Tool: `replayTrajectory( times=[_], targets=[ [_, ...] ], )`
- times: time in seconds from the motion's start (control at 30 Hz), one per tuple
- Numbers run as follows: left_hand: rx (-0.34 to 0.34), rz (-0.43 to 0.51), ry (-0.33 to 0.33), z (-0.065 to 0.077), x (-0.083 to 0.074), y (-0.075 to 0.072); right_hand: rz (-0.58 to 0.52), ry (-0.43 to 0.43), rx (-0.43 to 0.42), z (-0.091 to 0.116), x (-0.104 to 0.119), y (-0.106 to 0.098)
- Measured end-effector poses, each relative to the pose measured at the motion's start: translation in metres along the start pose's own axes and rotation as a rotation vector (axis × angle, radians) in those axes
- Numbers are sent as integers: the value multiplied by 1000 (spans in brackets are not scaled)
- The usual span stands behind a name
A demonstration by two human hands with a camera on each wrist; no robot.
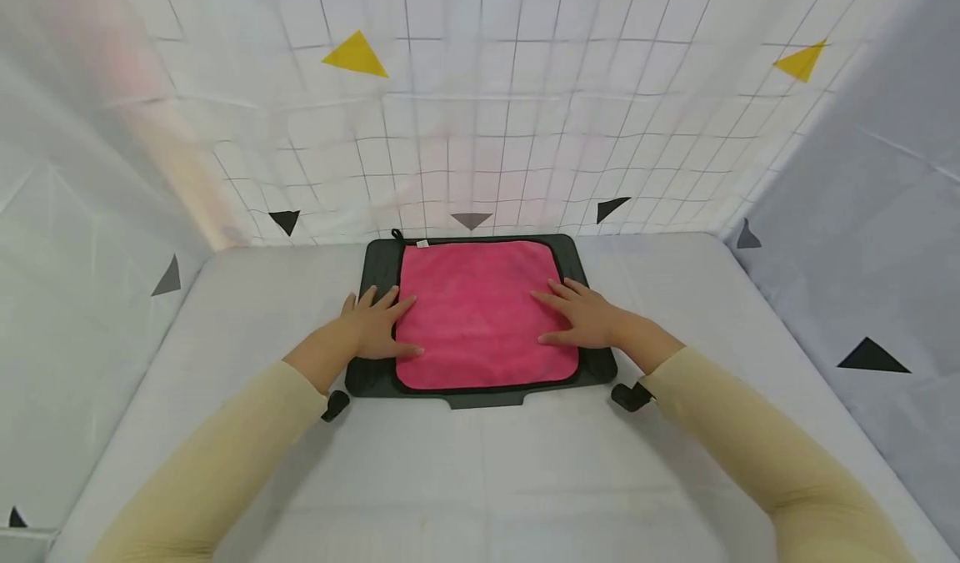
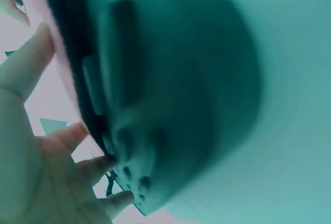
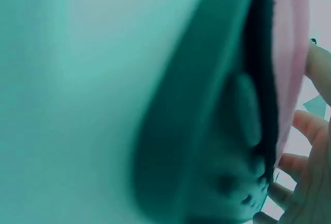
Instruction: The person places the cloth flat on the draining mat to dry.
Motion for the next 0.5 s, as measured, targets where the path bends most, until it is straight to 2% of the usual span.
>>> replayTrajectory(
  times=[0.17,0.3,0.5],
  targets=[
    [-4,15,25,-1,6,6,51,17,-37,10,-6,2],
    [-20,1,43,4,6,5,80,24,-56,17,-9,4],
    [-62,-21,89,15,0,7,12,15,-79,22,-3,5]
  ],
)
Point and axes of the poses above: each hand's wrist, its own z-axis away from the middle knuckle, its own y-axis out of the palm, x = y × z, the point moved 7 cm from there along -z, towards the middle knuckle, and after that the axes turned 12 degrees about x, right-handed, at the moved point
